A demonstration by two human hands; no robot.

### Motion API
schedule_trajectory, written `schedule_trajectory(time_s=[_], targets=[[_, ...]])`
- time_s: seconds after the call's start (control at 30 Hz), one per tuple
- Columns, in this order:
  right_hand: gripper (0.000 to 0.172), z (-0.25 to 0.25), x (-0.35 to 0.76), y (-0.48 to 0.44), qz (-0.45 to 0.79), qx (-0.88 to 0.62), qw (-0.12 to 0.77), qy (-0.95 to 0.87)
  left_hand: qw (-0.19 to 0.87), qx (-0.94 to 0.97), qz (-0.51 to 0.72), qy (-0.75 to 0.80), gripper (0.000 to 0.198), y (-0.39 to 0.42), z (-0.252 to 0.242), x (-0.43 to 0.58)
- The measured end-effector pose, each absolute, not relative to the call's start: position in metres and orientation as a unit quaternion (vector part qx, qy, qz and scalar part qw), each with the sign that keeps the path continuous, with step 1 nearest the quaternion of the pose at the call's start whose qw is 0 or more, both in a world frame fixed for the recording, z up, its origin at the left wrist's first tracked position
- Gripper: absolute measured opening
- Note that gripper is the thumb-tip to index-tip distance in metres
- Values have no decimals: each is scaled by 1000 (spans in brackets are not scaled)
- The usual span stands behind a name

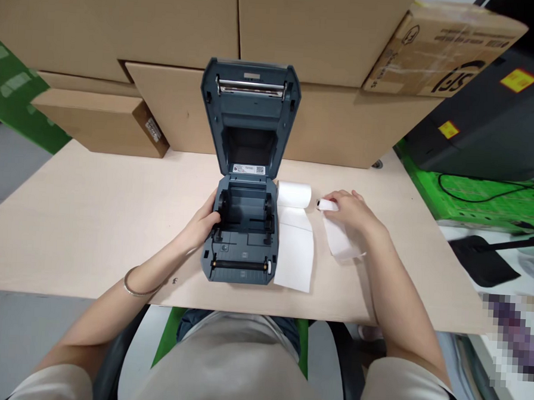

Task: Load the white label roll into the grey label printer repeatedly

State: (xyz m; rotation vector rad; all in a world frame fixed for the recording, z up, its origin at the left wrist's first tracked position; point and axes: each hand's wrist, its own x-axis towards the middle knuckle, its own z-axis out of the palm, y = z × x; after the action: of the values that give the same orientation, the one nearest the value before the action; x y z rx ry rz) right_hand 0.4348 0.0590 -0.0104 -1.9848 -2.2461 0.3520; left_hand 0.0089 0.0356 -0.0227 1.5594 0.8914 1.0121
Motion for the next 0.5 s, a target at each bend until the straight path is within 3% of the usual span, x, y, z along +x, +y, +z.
schedule_trajectory(time_s=[0.27,0.5], targets=[[97,22,383,62,106,-597,52,-793,510,642,415,395,91,35,-21,9],[74,23,336,81,77,-571,27,-817,508,643,416,394,93,34,-21,9]])
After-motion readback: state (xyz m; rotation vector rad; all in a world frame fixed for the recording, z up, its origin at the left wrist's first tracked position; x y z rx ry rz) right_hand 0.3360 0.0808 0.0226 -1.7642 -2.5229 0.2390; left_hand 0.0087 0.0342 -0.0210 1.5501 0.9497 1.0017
